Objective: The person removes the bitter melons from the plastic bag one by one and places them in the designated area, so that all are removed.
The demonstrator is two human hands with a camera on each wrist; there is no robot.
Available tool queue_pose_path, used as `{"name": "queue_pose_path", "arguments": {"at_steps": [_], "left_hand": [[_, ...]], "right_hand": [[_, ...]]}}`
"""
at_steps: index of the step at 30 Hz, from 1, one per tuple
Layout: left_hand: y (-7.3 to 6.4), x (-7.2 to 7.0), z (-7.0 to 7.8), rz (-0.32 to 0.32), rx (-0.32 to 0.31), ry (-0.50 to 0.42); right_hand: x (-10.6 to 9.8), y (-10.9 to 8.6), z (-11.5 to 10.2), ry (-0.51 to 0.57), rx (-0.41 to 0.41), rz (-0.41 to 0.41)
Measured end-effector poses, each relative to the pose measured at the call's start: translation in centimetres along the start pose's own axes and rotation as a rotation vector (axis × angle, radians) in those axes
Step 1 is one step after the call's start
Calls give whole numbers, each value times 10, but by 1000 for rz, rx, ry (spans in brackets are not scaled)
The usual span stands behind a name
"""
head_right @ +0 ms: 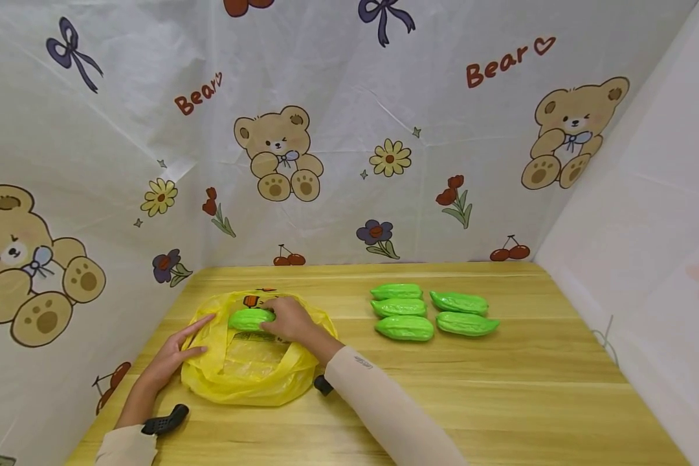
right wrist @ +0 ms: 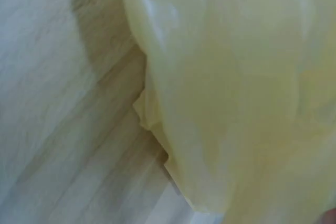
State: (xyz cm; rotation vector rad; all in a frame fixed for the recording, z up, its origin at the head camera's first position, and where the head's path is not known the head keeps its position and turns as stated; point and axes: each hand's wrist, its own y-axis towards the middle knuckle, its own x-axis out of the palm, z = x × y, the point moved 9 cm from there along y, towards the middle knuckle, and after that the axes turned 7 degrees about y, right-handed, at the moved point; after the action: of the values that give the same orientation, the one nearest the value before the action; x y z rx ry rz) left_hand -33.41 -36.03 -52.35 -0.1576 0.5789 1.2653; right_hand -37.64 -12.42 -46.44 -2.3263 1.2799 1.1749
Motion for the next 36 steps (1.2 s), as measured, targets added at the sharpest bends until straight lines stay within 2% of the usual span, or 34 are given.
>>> {"name": "queue_pose_path", "arguments": {"at_steps": [9, 20, 36], "left_hand": [[-1, -1, -2, 10, 7, 21], [1, 0, -5, 12, -7, 27], [0, 0, -4, 14, -26, 37]], "right_hand": [[-10, -12, -6, 31, -24, 22], [-29, -35, -5, 188, -44, 50], [-53, -57, -8, 281, -80, 57]]}}
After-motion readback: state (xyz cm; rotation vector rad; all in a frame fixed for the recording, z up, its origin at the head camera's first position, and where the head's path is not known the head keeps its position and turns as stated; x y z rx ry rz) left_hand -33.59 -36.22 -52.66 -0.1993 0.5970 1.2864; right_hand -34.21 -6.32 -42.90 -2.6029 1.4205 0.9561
